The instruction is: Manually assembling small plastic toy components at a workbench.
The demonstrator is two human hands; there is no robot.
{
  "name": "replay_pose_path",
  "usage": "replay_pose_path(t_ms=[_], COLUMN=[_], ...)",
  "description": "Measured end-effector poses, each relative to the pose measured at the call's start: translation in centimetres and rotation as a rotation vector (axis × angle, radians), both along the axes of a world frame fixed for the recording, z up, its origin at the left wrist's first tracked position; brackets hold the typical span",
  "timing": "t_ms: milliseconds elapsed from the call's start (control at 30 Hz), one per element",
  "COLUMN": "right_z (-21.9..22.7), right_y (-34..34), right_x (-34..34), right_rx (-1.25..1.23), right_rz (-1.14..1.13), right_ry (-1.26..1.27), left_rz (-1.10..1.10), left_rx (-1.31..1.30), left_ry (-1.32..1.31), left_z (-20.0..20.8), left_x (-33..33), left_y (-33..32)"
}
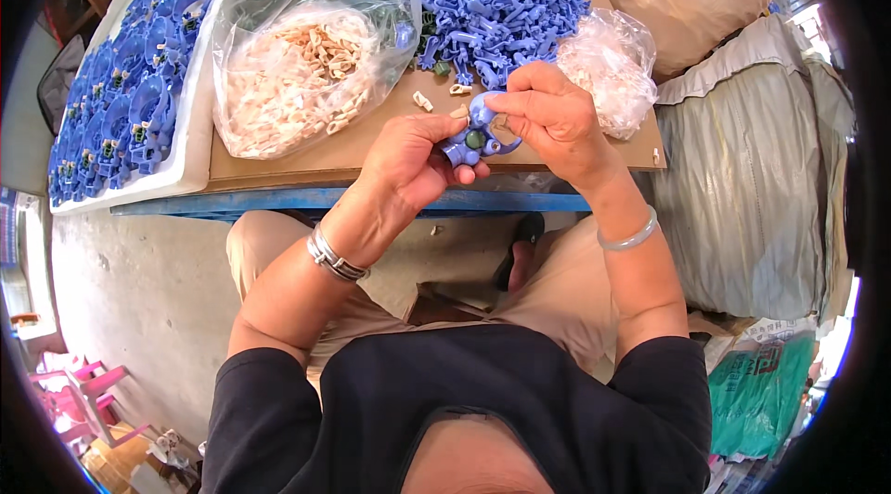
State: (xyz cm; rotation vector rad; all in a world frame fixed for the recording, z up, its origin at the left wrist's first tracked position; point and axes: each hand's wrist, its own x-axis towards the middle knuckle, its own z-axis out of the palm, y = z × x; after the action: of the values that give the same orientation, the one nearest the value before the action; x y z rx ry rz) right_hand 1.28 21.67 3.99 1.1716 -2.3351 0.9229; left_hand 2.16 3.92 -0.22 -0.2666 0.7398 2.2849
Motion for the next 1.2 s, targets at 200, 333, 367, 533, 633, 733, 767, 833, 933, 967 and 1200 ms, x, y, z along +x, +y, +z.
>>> replay_pose_path(t_ms=[200, 333, 367, 533, 633, 733, 767, 833, 933, 967, 1200], right_z=[-0.5, -0.7, -0.8, -1.2, -1.3, -0.5, -0.4, -1.2, -3.4, -3.6, -3.9], right_y=[-0.8, -1.4, -1.5, -0.9, -0.8, -1.0, -1.1, 0.5, 1.8, 1.1, -1.5], right_x=[0.2, 0.0, 0.0, -0.3, -0.8, -1.0, -1.2, -3.1, -5.5, -5.8, -6.4], right_rx=[0.032, 0.059, 0.075, 0.106, 0.053, -0.052, -0.124, -0.236, -0.065, -0.069, 0.301], right_rz=[-0.01, -0.012, -0.023, 0.017, 0.065, -0.054, -0.172, -0.206, -0.337, -0.335, -0.506], right_ry=[0.121, 0.255, 0.287, 0.336, 0.257, 0.136, 0.062, 0.082, 0.098, 0.097, 0.307], left_rz=[0.081, 0.192, 0.213, 0.212, 0.161, 0.16, 0.186, 0.202, 0.321, 0.324, 0.435], left_rx=[-0.204, -0.204, -0.234, -0.255, -0.231, -0.12, -0.108, -0.087, -0.067, -0.071, -0.051], left_ry=[0.135, 0.138, 0.187, 0.215, 0.158, 0.037, 0.023, 0.012, -0.021, -0.021, -0.038], left_z=[-0.6, -0.4, -0.3, -0.4, -0.7, -0.4, -0.4, -0.3, -0.4, -0.6, -0.4], left_x=[-0.1, 0.0, 0.0, 0.2, -0.1, -0.4, -0.5, -0.7, -1.3, -1.3, -1.6], left_y=[-0.1, 0.0, -0.1, 0.2, 0.1, 0.0, -0.5, -0.5, -0.4, -0.4, -0.4])
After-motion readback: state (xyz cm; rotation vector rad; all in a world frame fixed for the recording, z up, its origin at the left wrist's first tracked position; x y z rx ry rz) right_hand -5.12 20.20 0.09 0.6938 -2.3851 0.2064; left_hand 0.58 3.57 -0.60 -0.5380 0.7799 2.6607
